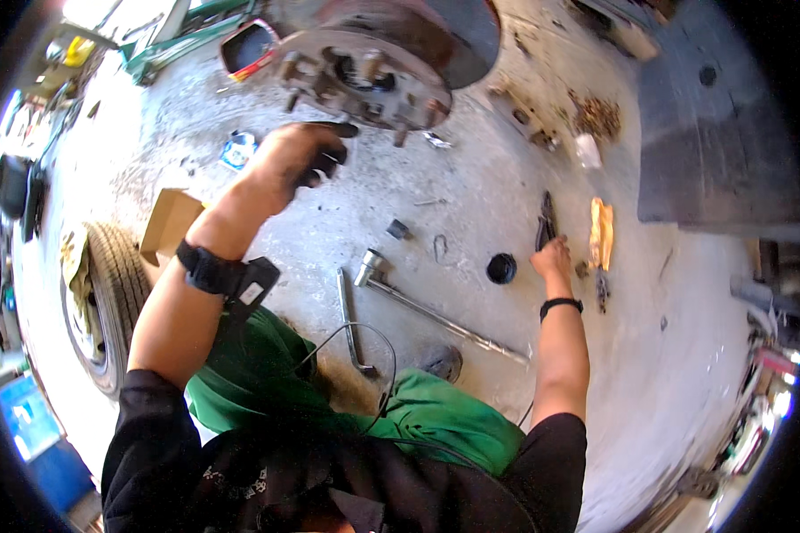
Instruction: The person uses pliers to manipulate a metal component on a wheel hub assembly, then uses a long metal bar to apply leverage behind the component.
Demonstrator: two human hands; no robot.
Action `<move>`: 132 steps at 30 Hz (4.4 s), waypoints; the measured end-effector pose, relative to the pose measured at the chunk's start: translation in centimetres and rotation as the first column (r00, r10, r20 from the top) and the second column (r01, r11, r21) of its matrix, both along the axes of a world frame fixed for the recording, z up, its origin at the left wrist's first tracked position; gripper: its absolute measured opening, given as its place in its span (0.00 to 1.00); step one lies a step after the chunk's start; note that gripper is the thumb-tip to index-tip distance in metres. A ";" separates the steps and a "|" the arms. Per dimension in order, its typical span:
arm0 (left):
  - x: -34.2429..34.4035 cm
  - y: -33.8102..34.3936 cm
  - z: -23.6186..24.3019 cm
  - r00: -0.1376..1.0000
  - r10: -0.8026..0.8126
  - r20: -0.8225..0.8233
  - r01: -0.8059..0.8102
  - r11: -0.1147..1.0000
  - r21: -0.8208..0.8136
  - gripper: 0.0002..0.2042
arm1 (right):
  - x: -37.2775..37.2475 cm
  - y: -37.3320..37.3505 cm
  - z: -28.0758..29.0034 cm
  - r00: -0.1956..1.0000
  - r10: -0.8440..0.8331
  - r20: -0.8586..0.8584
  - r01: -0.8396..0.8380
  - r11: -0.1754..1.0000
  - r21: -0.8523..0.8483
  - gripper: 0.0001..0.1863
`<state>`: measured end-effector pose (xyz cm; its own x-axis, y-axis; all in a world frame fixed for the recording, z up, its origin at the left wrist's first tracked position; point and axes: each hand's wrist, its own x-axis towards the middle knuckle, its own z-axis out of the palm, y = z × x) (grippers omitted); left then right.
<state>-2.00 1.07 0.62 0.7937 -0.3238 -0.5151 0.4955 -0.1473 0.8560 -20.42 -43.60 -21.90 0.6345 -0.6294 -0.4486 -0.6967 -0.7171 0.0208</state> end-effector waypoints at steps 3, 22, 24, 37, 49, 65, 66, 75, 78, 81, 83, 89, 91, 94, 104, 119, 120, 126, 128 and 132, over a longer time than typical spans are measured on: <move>0.2 0.1 -0.7 0.916 -0.364 0.168 0.338 0.926 0.167 0.09 | 0.9 1.2 2.4 0.991 0.100 -0.087 -0.112 0.984 -0.140 0.37; -0.2 -1.1 -0.9 0.418 -0.871 -0.259 0.463 -0.041 0.885 0.17 | 4.5 24.1 27.4 0.758 0.306 0.576 -0.487 0.853 0.187 0.19; 0.2 0.4 -1.3 0.456 -0.860 -0.230 0.413 -0.024 0.910 0.15 | 4.7 24.4 25.5 0.651 0.299 0.698 -0.496 0.863 0.093 0.16; 5.7 1.9 -1.7 0.731 0.392 0.559 -0.410 0.907 -0.101 0.25 | 2.4 22.1 24.1 0.436 0.169 0.884 -0.501 0.861 0.082 0.18; 4.0 -2.0 -0.2 0.785 0.563 0.258 -0.347 0.745 -0.570 0.31 | 16.2 27.1 30.2 0.066 0.433 0.899 -0.398 0.837 -0.374 0.29; 1.9 -3.8 3.6 0.661 0.582 0.474 -0.285 0.779 -0.558 0.24 | 14.8 22.8 25.7 0.061 0.554 0.830 -0.410 0.772 -0.486 0.21; 2.0 -3.7 3.3 0.674 0.600 0.431 -0.248 0.733 -0.633 0.24 | 15.0 22.9 26.0 -0.004 0.745 0.667 -0.358 0.622 -0.697 0.21; 3.3 -2.0 0.8 0.638 0.540 0.549 -0.364 0.840 -0.403 0.21 | 16.1 24.7 28.6 -0.099 0.607 0.789 -0.451 0.679 -0.579 0.21; 3.1 -2.1 1.4 0.648 0.542 0.534 -0.356 0.836 -0.417 0.22 | 15.5 24.8 28.8 0.085 0.395 0.915 -0.464 0.828 -0.315 0.21; 2.8 -2.2 2.1 0.640 0.501 0.583 -0.378 0.865 -0.329 0.26 | 14.1 24.8 29.9 0.174 0.436 0.883 -0.412 0.847 -0.337 0.22; 3.1 -2.0 1.5 0.658 0.521 0.543 -0.364 0.852 -0.376 0.29 | 11.5 26.1 31.1 0.345 0.207 0.915 -0.460 0.887 -0.027 0.22; 3.2 -1.8 1.5 0.708 0.546 0.447 -0.368 0.827 -0.426 0.33 | 5.0 27.2 31.0 0.735 0.091 0.672 -0.405 0.854 0.328 0.22; 2.8 -1.6 2.4 0.715 0.532 0.454 -0.358 0.836 -0.416 0.33 | 4.4 27.6 29.7 0.732 0.118 0.671 -0.396 0.875 0.278 0.21; 2.8 -1.4 2.6 0.723 0.528 0.446 -0.350 0.836 -0.423 0.32 | 3.8 28.1 28.2 0.707 0.144 0.692 -0.417 0.875 0.245 0.18; 3.1 -0.6 2.8 0.699 0.497 0.514 -0.344 0.864 -0.367 0.28 | 5.1 32.1 26.0 0.600 0.052 0.798 -0.217 0.971 0.099 0.22; 3.4 -0.3 3.5 0.860 0.413 0.300 -0.197 0.811 -0.551 0.26 | 6.6 36.1 25.6 0.863 -0.039 0.504 0.041 0.999 0.007 0.29; 3.2 -0.4 3.7 0.854 0.402 0.332 -0.203 0.843 -0.498 0.25 | 6.1 35.9 25.4 0.814 -0.056 0.579 0.082 0.996 -0.019 0.29; 2.9 0.0 4.0 0.839 0.429 0.334 -0.199 0.814 -0.546 0.24 | 6.0 36.1 25.2 0.754 -0.007 0.656 0.103 0.989 -0.108 0.30; 2.8 0.2 4.2 0.827 0.424 0.369 -0.206 0.839 -0.503 0.24 | 5.9 36.5 24.8 0.738 0.009 0.674 0.105 0.986 -0.128 0.30; 2.9 0.3 4.9 0.832 0.388 0.397 -0.230 0.892 -0.390 0.24 | 6.4 36.8 23.3 0.690 0.050 0.722 0.159 0.963 -0.219 0.28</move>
<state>0.93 1.39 5.51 0.9948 -0.1009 0.0134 0.0134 0.2604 0.9654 -14.04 -6.82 1.39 0.6544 -0.6933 0.3019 -0.6094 -0.7199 -0.3322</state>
